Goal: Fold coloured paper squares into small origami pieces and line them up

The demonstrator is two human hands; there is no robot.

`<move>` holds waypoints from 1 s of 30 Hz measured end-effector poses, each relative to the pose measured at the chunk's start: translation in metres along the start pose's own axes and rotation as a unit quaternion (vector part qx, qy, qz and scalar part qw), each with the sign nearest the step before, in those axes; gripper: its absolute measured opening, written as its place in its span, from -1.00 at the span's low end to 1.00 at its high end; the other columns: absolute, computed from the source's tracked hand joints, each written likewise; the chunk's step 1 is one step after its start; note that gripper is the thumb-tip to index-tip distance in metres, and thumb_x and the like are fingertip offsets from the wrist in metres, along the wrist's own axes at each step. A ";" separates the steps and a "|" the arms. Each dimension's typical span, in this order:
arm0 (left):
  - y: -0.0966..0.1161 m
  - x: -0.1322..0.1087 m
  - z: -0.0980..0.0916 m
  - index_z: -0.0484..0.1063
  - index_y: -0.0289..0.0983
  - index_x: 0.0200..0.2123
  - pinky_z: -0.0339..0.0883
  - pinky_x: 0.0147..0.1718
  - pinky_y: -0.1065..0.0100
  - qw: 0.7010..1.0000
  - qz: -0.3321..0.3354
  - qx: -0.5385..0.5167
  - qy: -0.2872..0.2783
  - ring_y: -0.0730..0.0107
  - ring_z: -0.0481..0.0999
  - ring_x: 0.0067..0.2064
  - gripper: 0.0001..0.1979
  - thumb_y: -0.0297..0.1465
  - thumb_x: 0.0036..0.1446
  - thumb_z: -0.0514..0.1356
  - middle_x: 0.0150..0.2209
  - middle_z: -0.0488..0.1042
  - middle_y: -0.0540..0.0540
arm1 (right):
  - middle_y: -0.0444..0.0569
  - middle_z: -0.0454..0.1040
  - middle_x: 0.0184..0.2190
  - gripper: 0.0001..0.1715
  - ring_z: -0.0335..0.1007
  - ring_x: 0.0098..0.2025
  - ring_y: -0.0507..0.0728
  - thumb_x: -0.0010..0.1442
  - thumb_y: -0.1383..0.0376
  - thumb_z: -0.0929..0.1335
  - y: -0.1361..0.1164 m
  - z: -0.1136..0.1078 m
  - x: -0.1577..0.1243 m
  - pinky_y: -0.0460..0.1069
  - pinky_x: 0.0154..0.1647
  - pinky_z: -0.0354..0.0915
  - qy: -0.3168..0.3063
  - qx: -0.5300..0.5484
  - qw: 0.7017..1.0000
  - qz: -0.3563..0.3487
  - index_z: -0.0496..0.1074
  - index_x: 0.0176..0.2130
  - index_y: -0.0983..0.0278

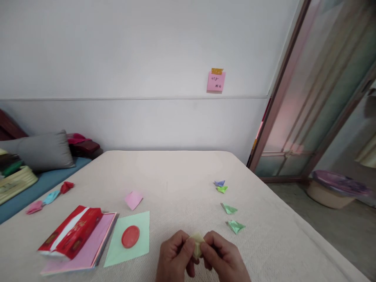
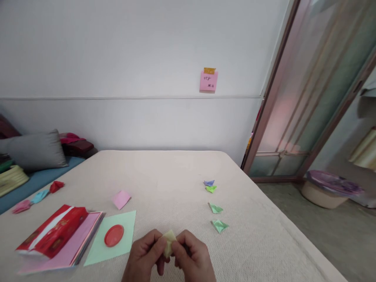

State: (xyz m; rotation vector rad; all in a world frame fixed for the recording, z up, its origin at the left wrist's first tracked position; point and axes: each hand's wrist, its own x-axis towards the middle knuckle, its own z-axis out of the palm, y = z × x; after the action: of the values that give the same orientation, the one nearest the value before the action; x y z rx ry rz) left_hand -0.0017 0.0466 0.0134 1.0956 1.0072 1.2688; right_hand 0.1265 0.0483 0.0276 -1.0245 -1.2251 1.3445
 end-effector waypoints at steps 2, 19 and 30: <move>-0.002 0.001 -0.003 0.35 -0.31 -0.63 -0.02 -0.74 0.52 0.999 -0.024 -0.024 0.000 0.59 0.21 -0.71 -0.65 -0.20 0.04 0.21 -0.68 0.36 0.02 | -0.19 0.30 -0.69 -0.63 0.09 -0.64 -0.03 0.03 0.12 0.40 0.005 -0.003 0.003 -0.10 -0.60 -0.01 -0.029 0.026 0.999 0.025 0.31 -0.62 0.29; -0.033 -0.003 0.002 0.36 -0.28 -0.13 0.38 -0.33 0.18 0.740 0.425 0.511 0.104 0.15 0.47 -0.31 -0.72 -0.52 0.03 0.13 -0.25 0.50 -0.22 | -0.26 0.12 -0.74 -0.65 -0.07 -0.63 -0.02 0.02 0.18 0.34 0.001 -0.002 -0.002 -0.08 -0.64 -0.11 0.119 -0.078 0.988 0.059 0.22 -0.68 0.23; -0.011 0.005 0.000 0.45 -0.33 -0.50 0.14 -0.60 0.50 0.990 -0.093 -0.094 0.052 0.53 0.32 -0.61 -0.73 -0.22 -0.12 0.35 -0.67 0.38 0.05 | -0.18 0.34 -0.60 -0.81 0.19 -0.53 0.03 -0.03 0.21 0.42 0.012 -0.003 0.004 -0.10 -0.53 0.13 0.085 0.058 0.994 0.045 0.42 -0.43 0.28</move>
State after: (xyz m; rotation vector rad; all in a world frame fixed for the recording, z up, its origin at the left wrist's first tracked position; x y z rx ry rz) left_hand 0.0010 0.0514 0.0025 0.7798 1.0196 1.2497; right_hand 0.1275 0.0534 0.0151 -1.0974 -0.9733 1.3528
